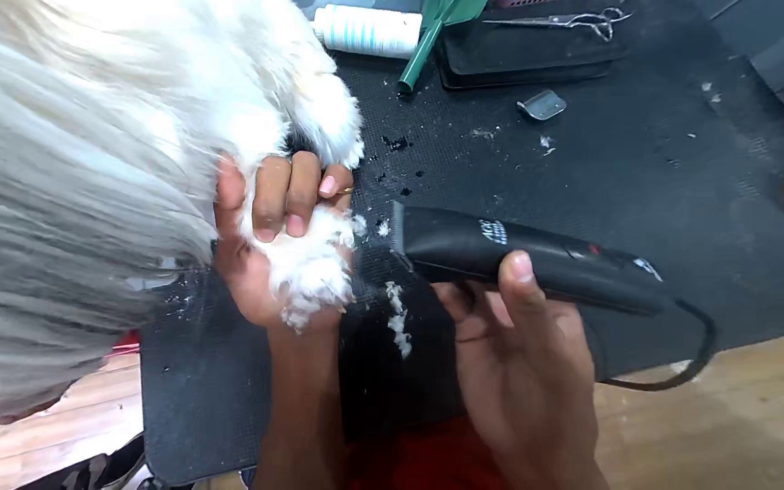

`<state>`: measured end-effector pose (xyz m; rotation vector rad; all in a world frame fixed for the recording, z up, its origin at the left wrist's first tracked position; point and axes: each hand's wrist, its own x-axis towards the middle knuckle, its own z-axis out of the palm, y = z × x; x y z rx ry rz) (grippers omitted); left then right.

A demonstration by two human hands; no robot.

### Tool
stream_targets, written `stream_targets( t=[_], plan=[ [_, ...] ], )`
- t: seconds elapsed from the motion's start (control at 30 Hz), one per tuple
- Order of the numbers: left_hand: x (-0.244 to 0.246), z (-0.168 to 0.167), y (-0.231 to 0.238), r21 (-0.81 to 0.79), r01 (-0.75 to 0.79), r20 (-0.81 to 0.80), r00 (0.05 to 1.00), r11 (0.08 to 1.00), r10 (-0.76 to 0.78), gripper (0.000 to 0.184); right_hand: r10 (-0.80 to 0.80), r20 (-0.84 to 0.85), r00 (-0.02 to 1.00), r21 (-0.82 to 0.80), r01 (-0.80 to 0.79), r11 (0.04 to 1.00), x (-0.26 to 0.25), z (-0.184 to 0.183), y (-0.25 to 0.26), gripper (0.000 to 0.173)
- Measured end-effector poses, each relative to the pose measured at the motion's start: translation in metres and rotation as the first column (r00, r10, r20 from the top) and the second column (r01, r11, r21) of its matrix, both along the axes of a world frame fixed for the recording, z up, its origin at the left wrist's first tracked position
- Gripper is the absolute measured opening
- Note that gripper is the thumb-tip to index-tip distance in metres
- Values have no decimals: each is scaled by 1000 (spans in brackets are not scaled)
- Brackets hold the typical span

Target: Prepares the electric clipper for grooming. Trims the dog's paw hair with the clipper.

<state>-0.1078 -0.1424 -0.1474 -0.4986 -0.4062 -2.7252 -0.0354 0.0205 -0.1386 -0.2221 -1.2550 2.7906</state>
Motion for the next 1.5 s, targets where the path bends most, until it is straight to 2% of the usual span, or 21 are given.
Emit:
stream_targets(
  t=[0.13, 0.23, 0.3, 0.37, 0.5, 0.6, 0.8, 1.2, 1.33, 1.5],
  plan=[
    [2, 0, -3, 118, 85, -64, 995, 989, -78, 57, -32, -40, 999, -107, 28, 994, 8, -6, 4, 47],
    [3, -4, -8, 199, 161, -125, 983, 967, -138, 42, 4, -144, 990, -106, -19, 994, 9, -10, 4, 46],
    [5, -6, -11, 219, 185, -158, 976, 958, -152, 26, 45, -238, 970, -17, -50, 999, 9, -15, 6, 52],
    [6, -5, -10, 231, 175, -158, 977, 957, -140, 21, 80, -341, 937, 120, -41, 992, 9, -21, 9, 56],
    [7, -3, -6, 234, 154, -117, 985, 960, -129, 27, 72, -508, 858, 322, 112, 940, 13, -21, 4, 54],
    [7, -2, -5, 211, 157, -84, 986, 965, -142, 36, 62, -589, 806, 376, 206, 903, 14, -18, -2, 57],
    [7, 1, 0, 174, 96, -22, 995, 980, -94, 53, 32, -591, 806, 433, 283, 856, 15, -17, -10, 54],
    [12, 2, 4, 93, 70, 54, 996, 993, -75, 57, 32, -599, 800, 427, 284, 859, 5, -16, -10, 58],
    [6, 0, 4, 162, 44, 22, 999, 986, -48, 55, 35, -599, 800, 439, 292, 850, 6, -14, -5, 56],
    [7, 0, 6, 163, 36, 18, 999, 986, -39, 53, 38, -588, 808, 423, 268, 866, 8, -18, -6, 57]
  ],
)
